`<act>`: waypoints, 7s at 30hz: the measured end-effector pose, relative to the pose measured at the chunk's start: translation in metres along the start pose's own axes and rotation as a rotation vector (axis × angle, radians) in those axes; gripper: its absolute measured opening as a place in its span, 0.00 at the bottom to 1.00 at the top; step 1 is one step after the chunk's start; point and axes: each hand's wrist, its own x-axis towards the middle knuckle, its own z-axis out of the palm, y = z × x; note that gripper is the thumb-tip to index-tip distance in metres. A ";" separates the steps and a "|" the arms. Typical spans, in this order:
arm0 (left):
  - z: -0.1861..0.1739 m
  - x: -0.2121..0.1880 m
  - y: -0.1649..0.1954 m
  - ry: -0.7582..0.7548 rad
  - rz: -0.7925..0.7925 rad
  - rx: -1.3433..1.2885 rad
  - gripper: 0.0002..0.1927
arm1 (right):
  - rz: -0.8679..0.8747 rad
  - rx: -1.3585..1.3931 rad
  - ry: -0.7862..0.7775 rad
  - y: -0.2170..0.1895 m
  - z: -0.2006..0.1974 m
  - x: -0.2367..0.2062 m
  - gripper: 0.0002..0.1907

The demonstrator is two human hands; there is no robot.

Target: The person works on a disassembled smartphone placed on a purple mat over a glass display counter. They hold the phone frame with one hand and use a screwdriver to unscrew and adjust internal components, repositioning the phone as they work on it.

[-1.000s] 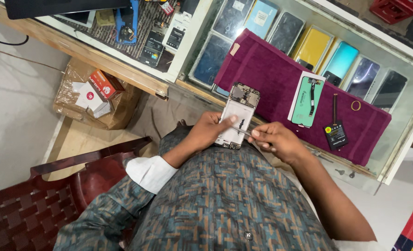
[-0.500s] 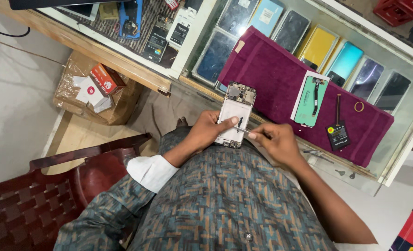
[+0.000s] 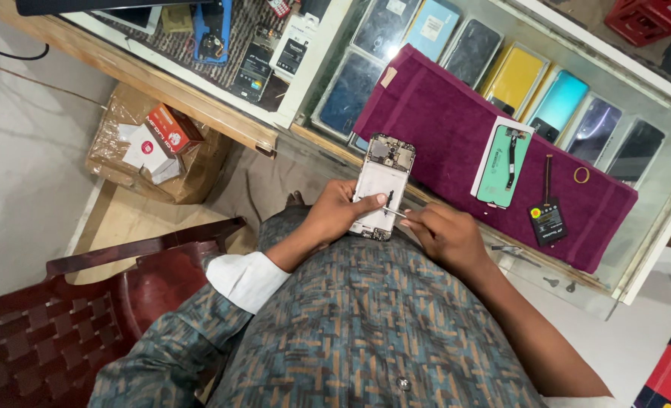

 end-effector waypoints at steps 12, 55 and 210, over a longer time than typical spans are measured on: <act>-0.002 0.008 -0.005 0.014 0.001 0.054 0.14 | 0.587 0.463 -0.211 0.005 -0.003 0.013 0.11; -0.003 0.010 0.007 -0.003 -0.057 -0.017 0.16 | 0.159 0.119 -0.074 0.003 -0.008 0.010 0.09; -0.014 0.000 -0.014 -0.012 0.071 0.120 0.16 | 0.805 0.659 -0.436 0.023 0.007 0.017 0.12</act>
